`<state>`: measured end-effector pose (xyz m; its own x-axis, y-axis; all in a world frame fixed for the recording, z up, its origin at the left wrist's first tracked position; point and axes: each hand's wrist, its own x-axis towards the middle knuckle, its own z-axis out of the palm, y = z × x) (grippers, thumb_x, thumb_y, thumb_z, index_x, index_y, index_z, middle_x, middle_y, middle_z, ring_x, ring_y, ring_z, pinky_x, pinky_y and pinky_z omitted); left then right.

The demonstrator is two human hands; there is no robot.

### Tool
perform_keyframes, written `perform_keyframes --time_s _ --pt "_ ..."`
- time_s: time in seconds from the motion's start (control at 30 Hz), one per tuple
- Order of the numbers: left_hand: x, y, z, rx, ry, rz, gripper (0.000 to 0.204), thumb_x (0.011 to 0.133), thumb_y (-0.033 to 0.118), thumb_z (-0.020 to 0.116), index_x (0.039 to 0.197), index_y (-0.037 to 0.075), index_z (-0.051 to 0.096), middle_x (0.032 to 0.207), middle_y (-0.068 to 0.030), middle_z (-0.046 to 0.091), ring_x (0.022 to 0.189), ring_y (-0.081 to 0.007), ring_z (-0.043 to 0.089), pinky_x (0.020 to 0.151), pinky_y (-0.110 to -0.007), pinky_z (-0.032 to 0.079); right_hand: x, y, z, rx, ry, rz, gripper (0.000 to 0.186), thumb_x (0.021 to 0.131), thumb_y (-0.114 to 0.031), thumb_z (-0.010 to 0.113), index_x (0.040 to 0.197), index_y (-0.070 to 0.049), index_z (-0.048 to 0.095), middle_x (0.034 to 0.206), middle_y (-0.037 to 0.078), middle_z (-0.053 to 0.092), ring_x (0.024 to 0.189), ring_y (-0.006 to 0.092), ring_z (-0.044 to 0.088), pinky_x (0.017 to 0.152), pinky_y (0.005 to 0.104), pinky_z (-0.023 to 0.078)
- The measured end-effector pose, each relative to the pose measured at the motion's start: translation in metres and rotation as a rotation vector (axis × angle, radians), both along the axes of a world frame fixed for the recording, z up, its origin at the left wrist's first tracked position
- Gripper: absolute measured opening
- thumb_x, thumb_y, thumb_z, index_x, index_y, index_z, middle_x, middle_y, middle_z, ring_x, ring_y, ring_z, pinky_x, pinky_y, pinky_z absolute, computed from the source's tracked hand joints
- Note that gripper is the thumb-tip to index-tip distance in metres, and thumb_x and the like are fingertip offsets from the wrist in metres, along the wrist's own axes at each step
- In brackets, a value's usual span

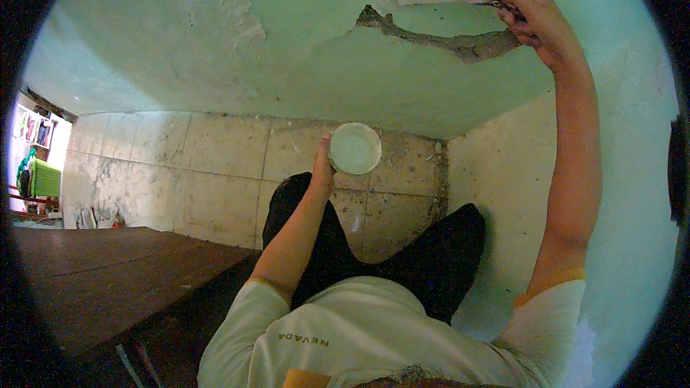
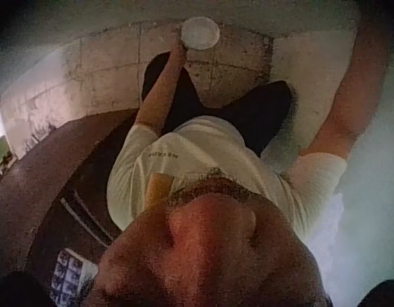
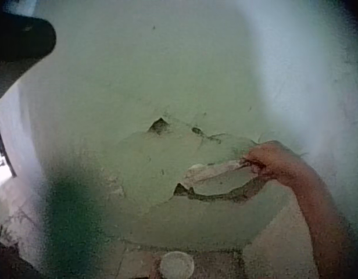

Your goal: The person applies plaster to a wall using a putty knife. They scoop plaster from a small container and spread it onto damaged sections of the wall and into a corner.

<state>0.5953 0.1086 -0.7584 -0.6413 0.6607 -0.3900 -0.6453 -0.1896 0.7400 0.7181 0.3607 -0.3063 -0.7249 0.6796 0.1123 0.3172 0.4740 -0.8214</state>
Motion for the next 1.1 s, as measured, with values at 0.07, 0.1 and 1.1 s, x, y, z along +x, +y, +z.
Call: perform_keyframes --time_s 0.07,0.1,1.1 --pt "0.000 0.002 -0.003 -0.014 -0.012 0.007 0.072 0.089 0.064 0.046 0.133 0.008 0.051 0.129 -0.0092 0.056 0.118 -0.0212 0.052 0.099 -0.036 0.039 0.010 -0.007 0.001 0.061 -0.060 -0.028 0.025 0.092 -0.032 0.057 0.105 -0.014 0.069 0.065 -0.008 0.045 0.047 0.0016 0.030 0.041 0.0191 0.019" --pt "0.000 0.002 0.000 -0.037 -0.017 0.010 0.072 0.089 0.064 0.046 0.133 0.008 0.051 0.129 -0.0091 0.056 0.119 -0.0212 0.052 0.100 -0.037 0.039 0.016 -0.014 -0.001 0.077 -0.120 -0.041 0.026 0.092 -0.031 0.057 0.106 -0.014 0.068 0.065 -0.008 0.045 0.047 0.0016 0.031 0.041 0.0190 0.019" --pt "0.009 -0.009 0.013 0.011 -0.039 -0.084 0.073 0.091 0.063 0.044 0.139 0.007 0.045 0.138 -0.0107 0.050 0.127 -0.0233 0.047 0.106 -0.039 0.034 -0.070 -0.049 -0.320 0.675 0.448 -0.157 0.038 0.096 -0.013 0.055 0.131 0.001 0.046 0.106 0.021 0.059 0.090 0.0352 0.061 0.076 0.0388 0.051"
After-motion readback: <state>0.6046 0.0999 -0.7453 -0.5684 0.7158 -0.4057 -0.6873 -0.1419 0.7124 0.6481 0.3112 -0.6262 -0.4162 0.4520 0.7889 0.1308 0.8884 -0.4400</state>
